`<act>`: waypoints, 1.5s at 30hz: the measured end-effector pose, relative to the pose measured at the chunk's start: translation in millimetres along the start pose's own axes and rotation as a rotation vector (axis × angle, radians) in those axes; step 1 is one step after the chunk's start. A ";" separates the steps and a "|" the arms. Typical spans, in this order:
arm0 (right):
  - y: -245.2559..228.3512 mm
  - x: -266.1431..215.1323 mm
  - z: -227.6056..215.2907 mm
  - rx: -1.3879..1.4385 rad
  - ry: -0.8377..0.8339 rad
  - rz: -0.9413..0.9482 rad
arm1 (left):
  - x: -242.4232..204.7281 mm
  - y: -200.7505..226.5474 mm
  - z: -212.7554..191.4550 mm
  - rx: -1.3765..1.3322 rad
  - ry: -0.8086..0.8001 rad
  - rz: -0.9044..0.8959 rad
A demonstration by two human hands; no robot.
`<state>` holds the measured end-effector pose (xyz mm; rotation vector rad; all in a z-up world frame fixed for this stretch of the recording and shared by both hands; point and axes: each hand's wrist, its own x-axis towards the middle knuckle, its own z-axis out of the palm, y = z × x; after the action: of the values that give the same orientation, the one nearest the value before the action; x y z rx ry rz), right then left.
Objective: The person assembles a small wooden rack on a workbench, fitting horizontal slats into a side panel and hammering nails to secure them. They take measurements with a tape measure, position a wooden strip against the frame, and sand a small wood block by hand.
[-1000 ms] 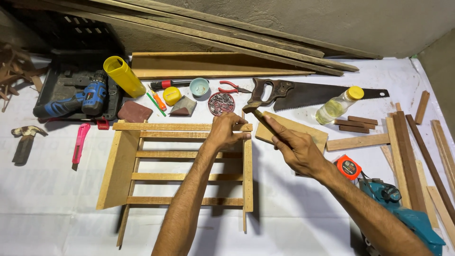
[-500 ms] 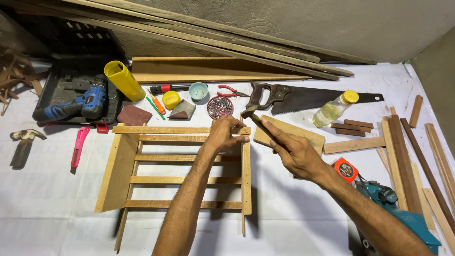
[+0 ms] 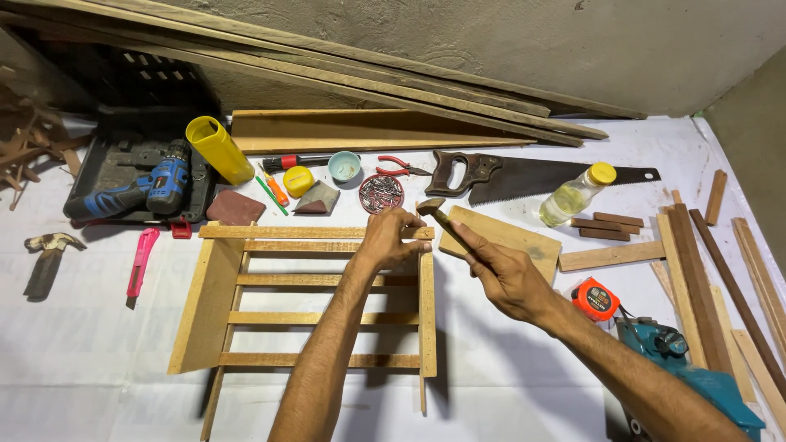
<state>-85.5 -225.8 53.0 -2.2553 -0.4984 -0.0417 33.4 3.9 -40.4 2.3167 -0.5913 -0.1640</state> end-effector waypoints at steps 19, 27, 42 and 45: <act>1.7 -3.4 -2.4 -0.060 -0.127 0.161 | 1.2 -0.2 0.1 -0.021 -0.037 -0.043; -2.1 -0.4 -0.6 -0.034 -0.115 0.191 | -0.2 4.8 -3.1 -0.003 -0.020 -0.036; 9.6 -5.6 4.6 -0.092 -0.193 0.327 | -2.0 5.2 -5.4 -0.007 -0.014 0.022; 24.2 -11.6 7.2 0.015 -0.135 0.312 | -2.4 4.0 -4.2 -0.034 0.001 0.017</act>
<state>-88.3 -238.9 28.6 -2.3061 -0.2112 0.2741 31.0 5.1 -34.7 2.2784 -0.6035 -0.1631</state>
